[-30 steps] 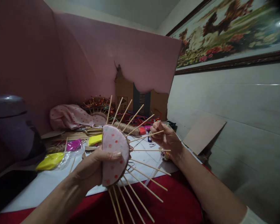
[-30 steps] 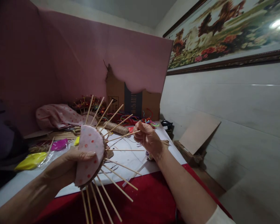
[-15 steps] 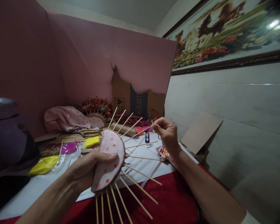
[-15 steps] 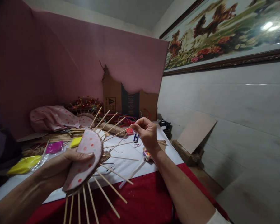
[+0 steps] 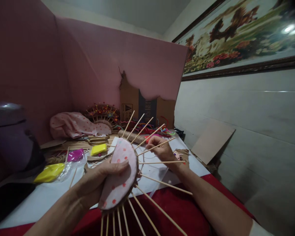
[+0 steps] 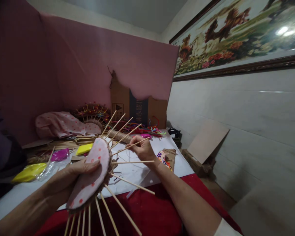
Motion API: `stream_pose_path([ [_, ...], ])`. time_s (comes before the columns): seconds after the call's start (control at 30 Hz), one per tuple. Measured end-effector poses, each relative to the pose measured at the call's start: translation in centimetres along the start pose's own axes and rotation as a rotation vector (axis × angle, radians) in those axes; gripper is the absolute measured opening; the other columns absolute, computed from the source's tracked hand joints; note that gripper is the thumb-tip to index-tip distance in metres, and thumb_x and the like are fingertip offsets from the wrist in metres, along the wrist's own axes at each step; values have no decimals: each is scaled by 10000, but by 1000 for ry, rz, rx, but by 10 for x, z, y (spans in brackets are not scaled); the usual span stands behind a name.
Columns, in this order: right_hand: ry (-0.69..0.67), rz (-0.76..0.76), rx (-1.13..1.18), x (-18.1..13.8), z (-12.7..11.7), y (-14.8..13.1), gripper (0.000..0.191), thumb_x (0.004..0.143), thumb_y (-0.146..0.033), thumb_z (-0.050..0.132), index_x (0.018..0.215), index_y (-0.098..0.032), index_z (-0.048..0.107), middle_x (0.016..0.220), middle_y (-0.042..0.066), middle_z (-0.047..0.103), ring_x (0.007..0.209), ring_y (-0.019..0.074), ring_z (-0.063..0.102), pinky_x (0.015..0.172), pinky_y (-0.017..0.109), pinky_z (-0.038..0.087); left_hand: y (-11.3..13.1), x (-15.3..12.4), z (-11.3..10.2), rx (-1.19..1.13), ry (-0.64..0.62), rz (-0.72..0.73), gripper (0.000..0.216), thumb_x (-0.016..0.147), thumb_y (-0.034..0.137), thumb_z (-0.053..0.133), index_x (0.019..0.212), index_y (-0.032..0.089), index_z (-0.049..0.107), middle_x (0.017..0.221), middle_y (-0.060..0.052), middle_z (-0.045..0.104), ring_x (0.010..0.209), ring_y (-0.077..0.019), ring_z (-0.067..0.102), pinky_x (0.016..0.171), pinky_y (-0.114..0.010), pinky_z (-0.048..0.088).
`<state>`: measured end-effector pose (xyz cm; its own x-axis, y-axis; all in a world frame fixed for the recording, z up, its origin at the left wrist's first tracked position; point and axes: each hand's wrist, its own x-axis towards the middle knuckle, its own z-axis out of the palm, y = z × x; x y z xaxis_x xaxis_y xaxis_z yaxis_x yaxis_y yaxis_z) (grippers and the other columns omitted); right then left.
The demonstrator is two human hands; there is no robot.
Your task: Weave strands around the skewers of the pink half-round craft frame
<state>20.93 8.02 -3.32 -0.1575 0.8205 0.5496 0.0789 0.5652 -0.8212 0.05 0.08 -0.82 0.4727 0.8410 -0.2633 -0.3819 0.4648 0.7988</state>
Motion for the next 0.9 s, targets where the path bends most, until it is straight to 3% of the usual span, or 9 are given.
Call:
stream_pose_path([
  [0.13,-88,-39,-166,-14,20,-6,254,707,-369,649,602,-177,520,573,-17,512,523,107,435,491,240,341,-9,1,5,-20,61,-3,228,732,313,658,838,113,630,685,-104,715,580,-195,669,580,-284,538],
  [0.27,-86,-54,-314,-22,26,-11,142,750,-248,599,636,-187,538,577,-7,536,548,131,487,524,257,353,-15,1,8,-42,24,-19,212,709,244,682,869,117,627,663,-82,709,573,-192,670,570,-271,538],
  [0.57,-4,-47,-462,-25,27,-7,141,766,-267,601,660,-194,545,587,-7,560,527,124,481,532,256,340,-18,6,6,-72,-96,26,135,640,118,710,766,120,660,684,-66,713,585,-166,656,576,-248,522],
  [0.9,-17,-68,-550,-28,27,-2,147,791,-292,583,703,-174,583,598,-14,586,531,108,500,537,228,335,-20,5,4,-25,-12,33,232,623,107,703,845,116,635,653,-78,704,562,-180,656,561,-275,532],
])
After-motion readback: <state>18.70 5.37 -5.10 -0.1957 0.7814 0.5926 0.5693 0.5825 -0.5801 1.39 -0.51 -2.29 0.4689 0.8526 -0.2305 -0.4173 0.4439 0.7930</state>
